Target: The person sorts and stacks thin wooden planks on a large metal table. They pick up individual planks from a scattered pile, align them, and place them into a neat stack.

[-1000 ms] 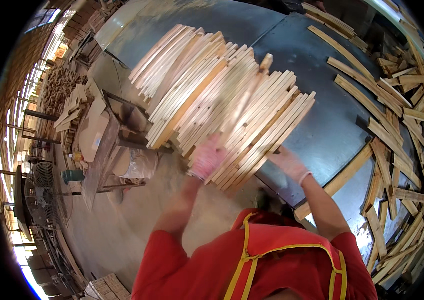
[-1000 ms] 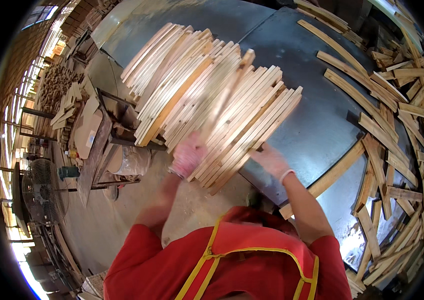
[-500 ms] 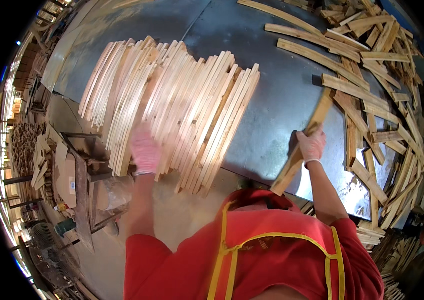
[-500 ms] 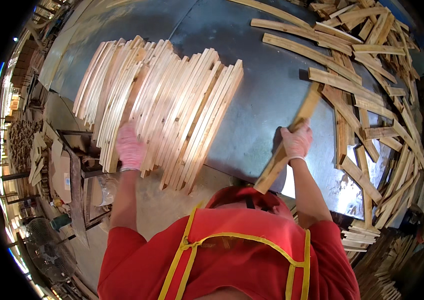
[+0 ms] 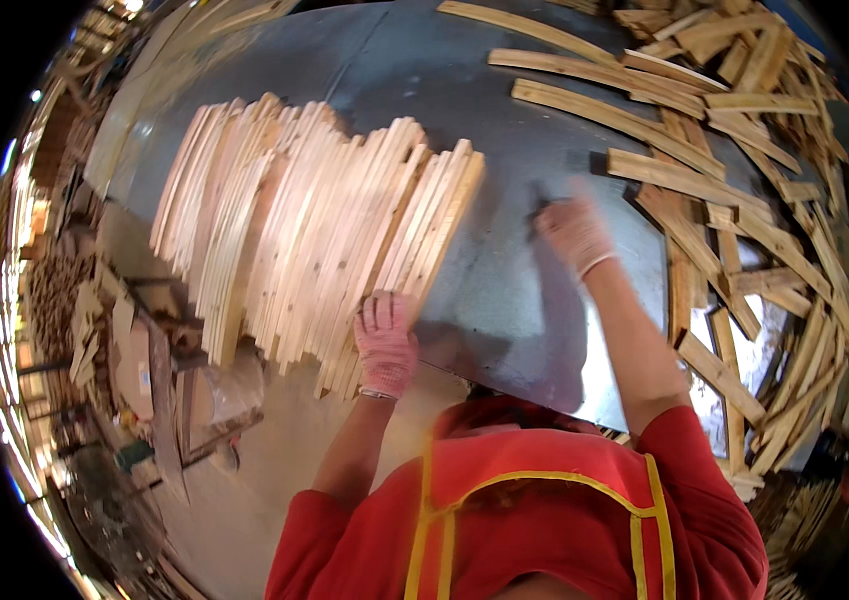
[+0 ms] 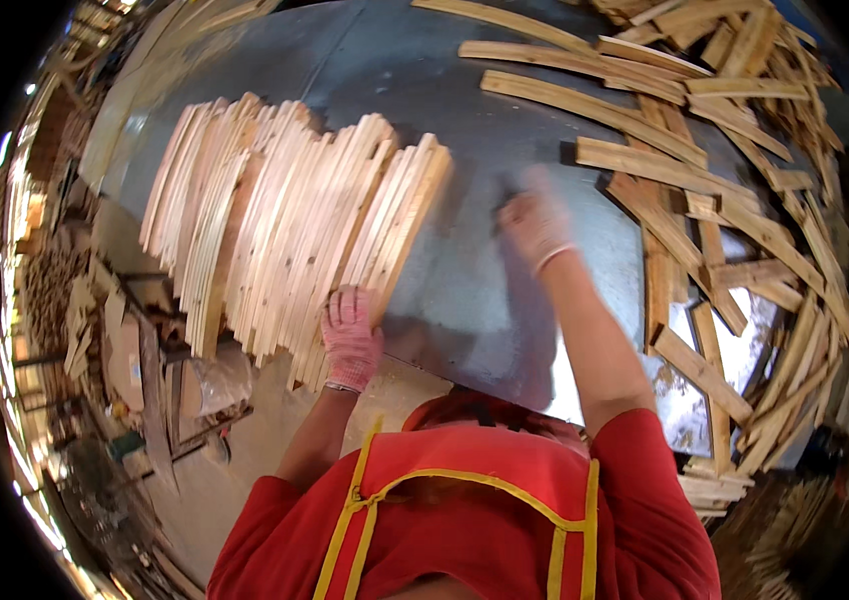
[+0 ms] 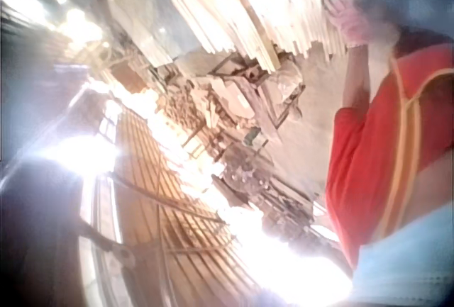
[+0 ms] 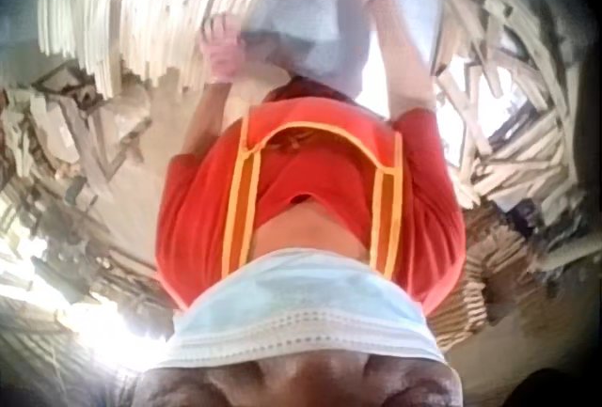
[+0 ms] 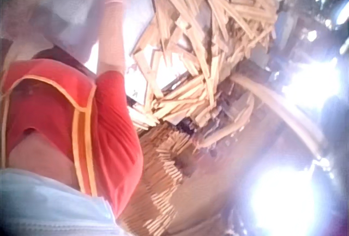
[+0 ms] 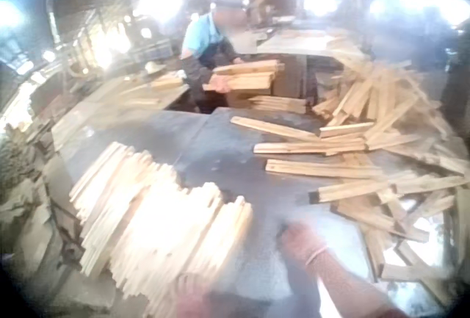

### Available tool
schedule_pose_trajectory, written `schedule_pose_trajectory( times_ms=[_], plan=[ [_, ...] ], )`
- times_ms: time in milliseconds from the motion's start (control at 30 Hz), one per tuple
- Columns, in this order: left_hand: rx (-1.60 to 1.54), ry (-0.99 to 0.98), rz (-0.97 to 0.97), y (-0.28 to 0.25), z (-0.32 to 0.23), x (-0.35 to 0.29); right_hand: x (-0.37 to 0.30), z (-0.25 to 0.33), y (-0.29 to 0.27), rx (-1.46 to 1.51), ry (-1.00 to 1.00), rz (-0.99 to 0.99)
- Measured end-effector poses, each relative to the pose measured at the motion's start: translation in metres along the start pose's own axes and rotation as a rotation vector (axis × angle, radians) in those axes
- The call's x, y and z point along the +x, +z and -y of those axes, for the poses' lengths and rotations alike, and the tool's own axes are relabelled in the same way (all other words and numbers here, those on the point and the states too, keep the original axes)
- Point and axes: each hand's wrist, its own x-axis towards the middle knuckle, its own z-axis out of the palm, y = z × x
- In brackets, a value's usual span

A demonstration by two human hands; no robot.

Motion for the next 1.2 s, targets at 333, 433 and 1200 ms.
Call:
schedule_pose_trajectory(
  times_ms=[333, 433, 1200],
  plan=[
    [-0.246, -0.711, -0.275, 0.012, 0.103, -0.084, -0.031, -0.001, -0.032, 0.632, 0.298, 0.013],
    [-0.427, -1.143, -0.126, -0.005, 0.136, -0.131, -0.145, -0.069, -0.010, 0.239, 0.451, 0.089],
    [-2.282, -0.618, 0.374, -0.110, 0.167, -0.088, -0.016, 0.026, 0.111, -1.267, -0.283, 0.153]
  ],
)
